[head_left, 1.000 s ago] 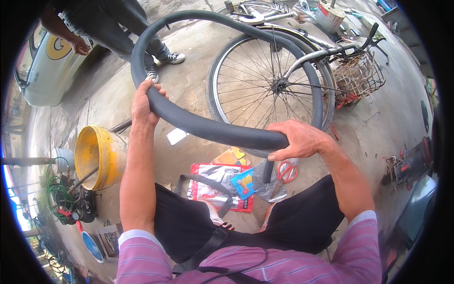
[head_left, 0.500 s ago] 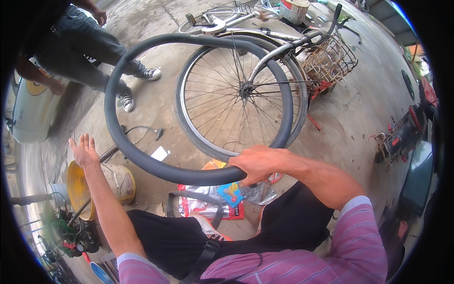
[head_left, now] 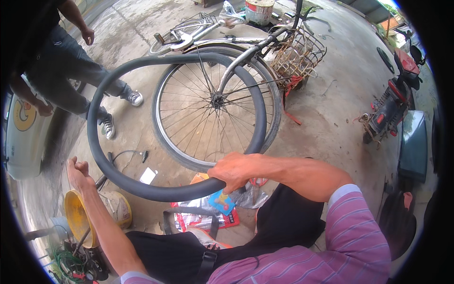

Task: The person removes a bicycle tire from the rim, inflates the inner tube, and submerges it in water to locate a leak. They then retrieve a patch kit and a rasp, and use the rasp to roughen the surface of the inner tube in preparation for patching.

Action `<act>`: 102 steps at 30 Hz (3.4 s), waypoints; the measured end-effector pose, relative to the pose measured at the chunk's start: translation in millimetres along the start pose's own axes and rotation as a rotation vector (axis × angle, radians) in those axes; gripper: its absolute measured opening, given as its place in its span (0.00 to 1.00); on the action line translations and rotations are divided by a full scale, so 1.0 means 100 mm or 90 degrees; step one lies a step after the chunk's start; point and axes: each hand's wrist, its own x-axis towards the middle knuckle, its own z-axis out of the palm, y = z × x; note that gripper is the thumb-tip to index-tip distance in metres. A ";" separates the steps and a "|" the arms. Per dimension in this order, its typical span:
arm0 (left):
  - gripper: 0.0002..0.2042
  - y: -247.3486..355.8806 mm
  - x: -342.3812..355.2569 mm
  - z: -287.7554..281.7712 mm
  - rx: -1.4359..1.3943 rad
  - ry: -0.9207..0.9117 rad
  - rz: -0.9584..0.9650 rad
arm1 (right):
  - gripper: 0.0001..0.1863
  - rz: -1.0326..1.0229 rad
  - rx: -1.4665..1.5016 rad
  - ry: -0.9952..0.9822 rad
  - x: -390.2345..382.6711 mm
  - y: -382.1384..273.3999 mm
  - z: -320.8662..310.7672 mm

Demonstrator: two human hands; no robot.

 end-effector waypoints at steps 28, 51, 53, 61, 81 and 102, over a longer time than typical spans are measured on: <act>0.14 0.01 -2.27 1.11 0.657 -0.828 0.238 | 0.24 -0.002 -0.036 -0.002 0.21 0.10 0.09; 0.15 0.00 -2.25 1.09 0.668 -0.832 0.239 | 0.27 0.004 -0.035 -0.006 0.20 0.06 0.07; 0.15 0.01 -2.26 1.10 0.676 -0.832 0.235 | 0.26 0.004 -0.035 -0.009 0.21 0.08 0.09; 0.15 0.02 -2.26 1.09 0.671 -0.828 0.229 | 0.26 0.003 -0.027 -0.009 0.20 0.07 0.07; 0.24 -0.01 -2.80 1.22 0.763 -0.910 0.367 | 0.24 0.024 0.037 0.081 0.14 -0.02 -0.15; 0.31 0.18 -1.72 0.93 0.770 -0.369 0.670 | 0.34 0.006 0.145 0.361 -0.13 0.43 -0.61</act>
